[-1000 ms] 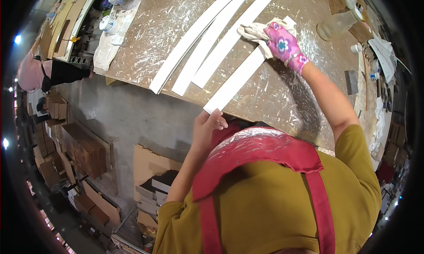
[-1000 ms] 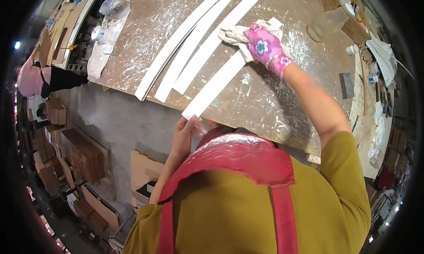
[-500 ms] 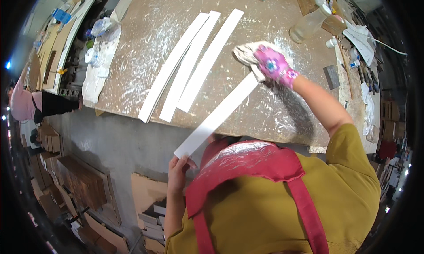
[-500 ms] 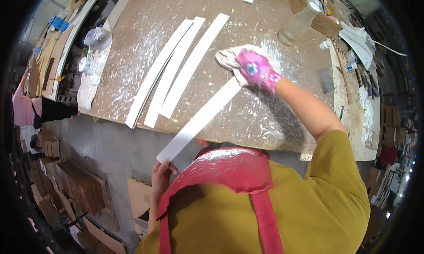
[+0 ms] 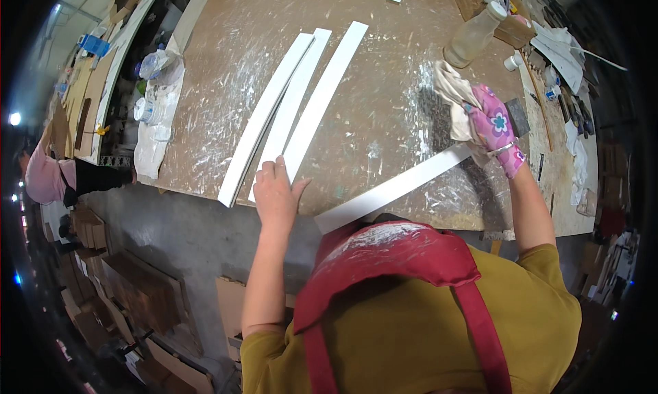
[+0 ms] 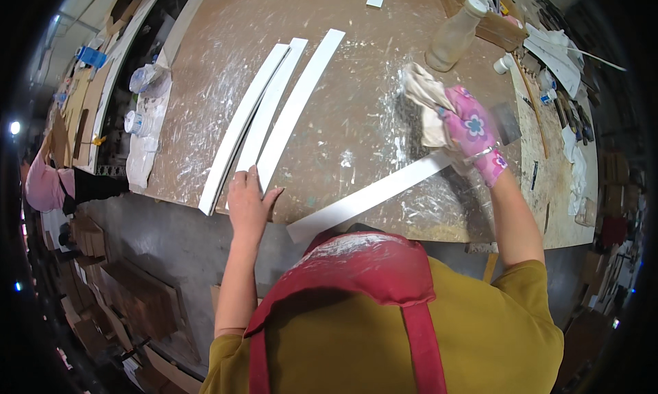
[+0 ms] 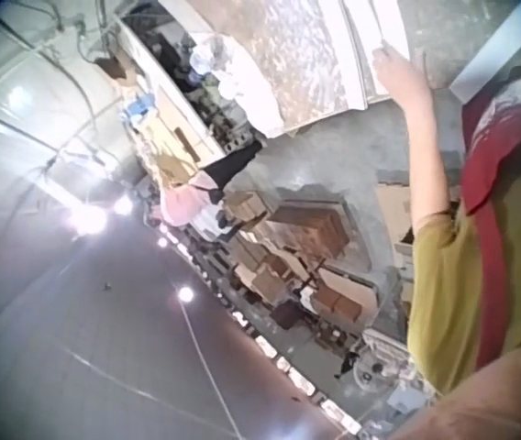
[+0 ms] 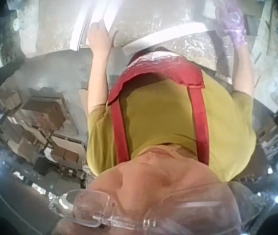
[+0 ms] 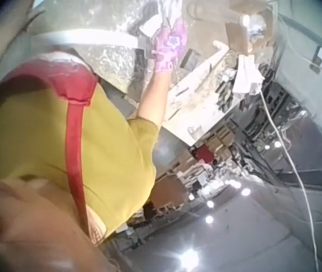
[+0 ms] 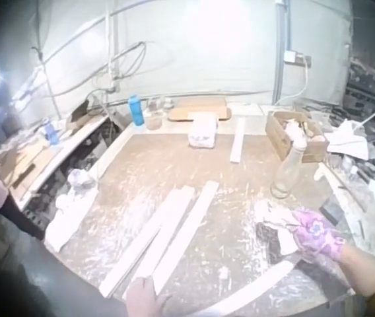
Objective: The person wipes long white furniture components with a cloth, applying a liquid from a bottle to the cloth between wipes and picking up pieces to clean all sides.
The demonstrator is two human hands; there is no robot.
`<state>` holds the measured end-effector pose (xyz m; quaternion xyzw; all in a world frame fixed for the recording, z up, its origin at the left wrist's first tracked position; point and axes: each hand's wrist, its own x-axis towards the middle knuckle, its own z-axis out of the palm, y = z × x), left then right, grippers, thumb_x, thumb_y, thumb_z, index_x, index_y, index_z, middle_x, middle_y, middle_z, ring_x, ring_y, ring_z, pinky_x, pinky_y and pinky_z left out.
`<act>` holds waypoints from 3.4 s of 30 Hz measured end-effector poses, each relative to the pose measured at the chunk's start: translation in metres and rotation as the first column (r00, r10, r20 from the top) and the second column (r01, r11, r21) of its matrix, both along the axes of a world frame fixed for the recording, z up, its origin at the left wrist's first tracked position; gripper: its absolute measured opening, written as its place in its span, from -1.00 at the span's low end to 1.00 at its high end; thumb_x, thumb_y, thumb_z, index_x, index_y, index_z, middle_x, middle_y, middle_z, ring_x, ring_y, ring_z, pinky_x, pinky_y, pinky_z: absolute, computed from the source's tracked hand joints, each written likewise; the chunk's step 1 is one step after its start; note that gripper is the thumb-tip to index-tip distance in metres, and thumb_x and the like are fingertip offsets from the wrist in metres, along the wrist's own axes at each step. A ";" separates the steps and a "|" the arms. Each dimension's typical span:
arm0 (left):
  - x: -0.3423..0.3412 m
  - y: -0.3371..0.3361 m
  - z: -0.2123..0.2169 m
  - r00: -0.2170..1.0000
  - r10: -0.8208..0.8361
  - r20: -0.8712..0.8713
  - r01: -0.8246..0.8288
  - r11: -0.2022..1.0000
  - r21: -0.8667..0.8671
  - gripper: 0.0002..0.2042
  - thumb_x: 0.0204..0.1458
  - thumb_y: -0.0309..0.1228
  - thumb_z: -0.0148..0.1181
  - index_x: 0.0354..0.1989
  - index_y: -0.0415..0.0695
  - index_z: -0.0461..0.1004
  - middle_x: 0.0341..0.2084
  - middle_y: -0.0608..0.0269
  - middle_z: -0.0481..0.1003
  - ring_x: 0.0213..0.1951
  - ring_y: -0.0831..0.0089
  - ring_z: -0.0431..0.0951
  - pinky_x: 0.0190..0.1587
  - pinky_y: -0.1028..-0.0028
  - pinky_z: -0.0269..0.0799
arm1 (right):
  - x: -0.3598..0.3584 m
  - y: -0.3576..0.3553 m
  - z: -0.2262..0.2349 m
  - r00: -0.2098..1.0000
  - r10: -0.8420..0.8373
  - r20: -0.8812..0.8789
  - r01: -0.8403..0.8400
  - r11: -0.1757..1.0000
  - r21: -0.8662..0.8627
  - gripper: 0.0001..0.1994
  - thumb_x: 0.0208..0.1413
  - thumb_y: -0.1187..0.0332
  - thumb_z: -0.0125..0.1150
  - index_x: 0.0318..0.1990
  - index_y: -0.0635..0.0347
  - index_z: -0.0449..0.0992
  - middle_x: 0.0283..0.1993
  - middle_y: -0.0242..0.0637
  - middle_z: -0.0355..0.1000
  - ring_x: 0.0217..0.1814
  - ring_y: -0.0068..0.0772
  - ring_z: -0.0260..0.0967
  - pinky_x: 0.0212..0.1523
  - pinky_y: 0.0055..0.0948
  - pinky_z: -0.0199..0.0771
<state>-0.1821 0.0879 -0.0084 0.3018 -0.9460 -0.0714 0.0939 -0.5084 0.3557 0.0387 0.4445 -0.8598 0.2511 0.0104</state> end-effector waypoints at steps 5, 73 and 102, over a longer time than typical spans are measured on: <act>-0.005 0.000 -0.025 0.995 -0.003 -0.101 0.007 0.999 0.036 -0.49 -0.18 -0.39 0.34 0.01 -0.24 0.38 -0.16 0.02 0.38 -0.12 0.06 0.37 -0.09 0.19 0.30 | 0.016 -0.082 0.019 0.987 0.109 -0.116 -0.120 0.989 -0.091 -0.76 0.05 0.28 0.03 -0.21 0.23 0.44 -0.29 -0.18 0.43 -0.26 -0.26 0.44 -0.19 -0.38 0.53; 0.044 0.042 -0.057 0.870 0.254 -0.422 -0.154 0.954 0.257 -0.26 -0.28 -0.57 0.39 0.18 -0.31 0.19 -0.27 0.16 0.42 -0.20 0.27 0.42 -0.11 0.40 0.35 | 0.043 -0.192 -0.085 0.774 0.621 0.124 -0.633 0.763 0.135 -0.72 0.16 0.26 -0.01 -0.01 0.13 0.39 -0.13 -0.26 0.42 -0.17 -0.42 0.42 -0.14 -0.43 0.53; 0.016 0.026 -0.057 0.876 0.273 -0.397 -0.108 0.915 0.389 -0.74 -0.16 -0.47 0.27 -0.23 -0.14 0.53 -0.33 0.17 0.43 -0.22 0.14 0.40 -0.12 0.25 0.28 | 0.085 -0.222 -0.048 0.657 0.732 -0.181 -0.671 0.677 0.301 -0.78 0.04 0.41 0.00 -0.15 0.28 0.39 -0.28 -0.25 0.40 -0.26 -0.41 0.39 -0.30 -0.29 0.47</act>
